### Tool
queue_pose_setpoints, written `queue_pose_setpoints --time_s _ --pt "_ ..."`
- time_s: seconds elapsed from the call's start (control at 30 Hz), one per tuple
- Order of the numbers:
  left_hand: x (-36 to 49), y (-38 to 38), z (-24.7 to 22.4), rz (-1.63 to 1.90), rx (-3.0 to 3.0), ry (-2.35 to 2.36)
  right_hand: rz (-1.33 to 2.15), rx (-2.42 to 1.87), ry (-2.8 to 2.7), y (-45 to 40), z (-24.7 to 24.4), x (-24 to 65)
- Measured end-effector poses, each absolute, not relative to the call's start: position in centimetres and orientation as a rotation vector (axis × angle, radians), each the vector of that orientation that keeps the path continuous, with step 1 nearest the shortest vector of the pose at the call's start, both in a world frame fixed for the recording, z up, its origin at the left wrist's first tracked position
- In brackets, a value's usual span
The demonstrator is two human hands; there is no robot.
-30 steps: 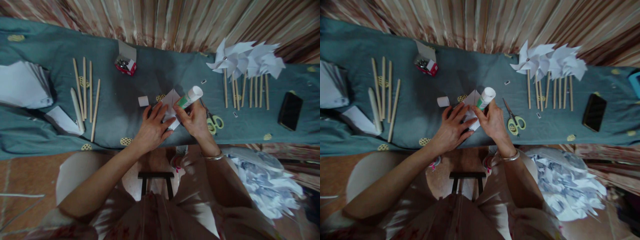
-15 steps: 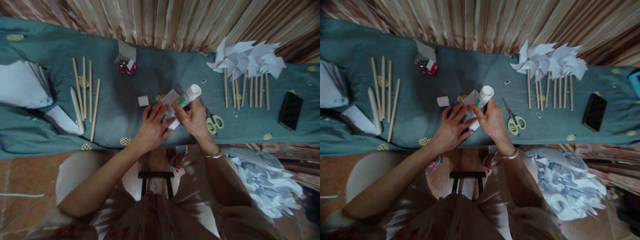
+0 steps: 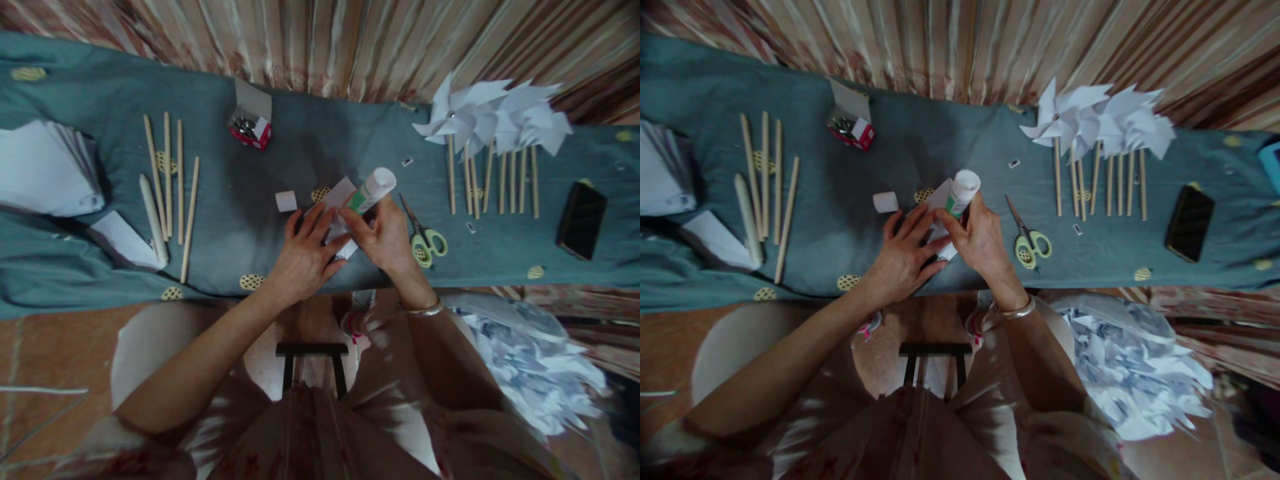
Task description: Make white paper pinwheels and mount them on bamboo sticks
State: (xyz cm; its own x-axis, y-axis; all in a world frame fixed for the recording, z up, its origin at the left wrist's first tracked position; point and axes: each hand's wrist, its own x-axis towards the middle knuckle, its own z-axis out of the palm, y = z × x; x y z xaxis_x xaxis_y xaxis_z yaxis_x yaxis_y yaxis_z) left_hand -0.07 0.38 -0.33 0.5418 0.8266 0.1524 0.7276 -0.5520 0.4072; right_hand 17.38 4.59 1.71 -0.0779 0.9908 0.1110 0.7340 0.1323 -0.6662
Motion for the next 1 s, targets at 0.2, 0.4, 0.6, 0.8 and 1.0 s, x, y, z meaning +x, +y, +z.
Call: queue_pose_setpoints --time_s 0.2,0.4,0.6,0.8,1.0 --pt "0.02 0.38 -0.34 0.478 2.505 1.311 0.673 -1.676 -1.89 4.55 2.14 17.21" --pt "0.04 0.38 -0.37 0.456 2.519 1.314 0.682 -1.683 -1.912 4.47 2.12 17.18" --pt "0.01 0.34 -0.48 0.5 2.494 1.306 0.664 -1.639 -1.903 4.31 1.87 17.23" --pt "-0.03 0.39 -0.21 0.471 2.468 1.296 0.698 -1.637 -1.903 4.19 2.07 17.37" --pt "-0.03 0.38 -0.38 0.473 2.486 1.303 0.722 -1.622 -1.898 4.1 1.93 17.62"
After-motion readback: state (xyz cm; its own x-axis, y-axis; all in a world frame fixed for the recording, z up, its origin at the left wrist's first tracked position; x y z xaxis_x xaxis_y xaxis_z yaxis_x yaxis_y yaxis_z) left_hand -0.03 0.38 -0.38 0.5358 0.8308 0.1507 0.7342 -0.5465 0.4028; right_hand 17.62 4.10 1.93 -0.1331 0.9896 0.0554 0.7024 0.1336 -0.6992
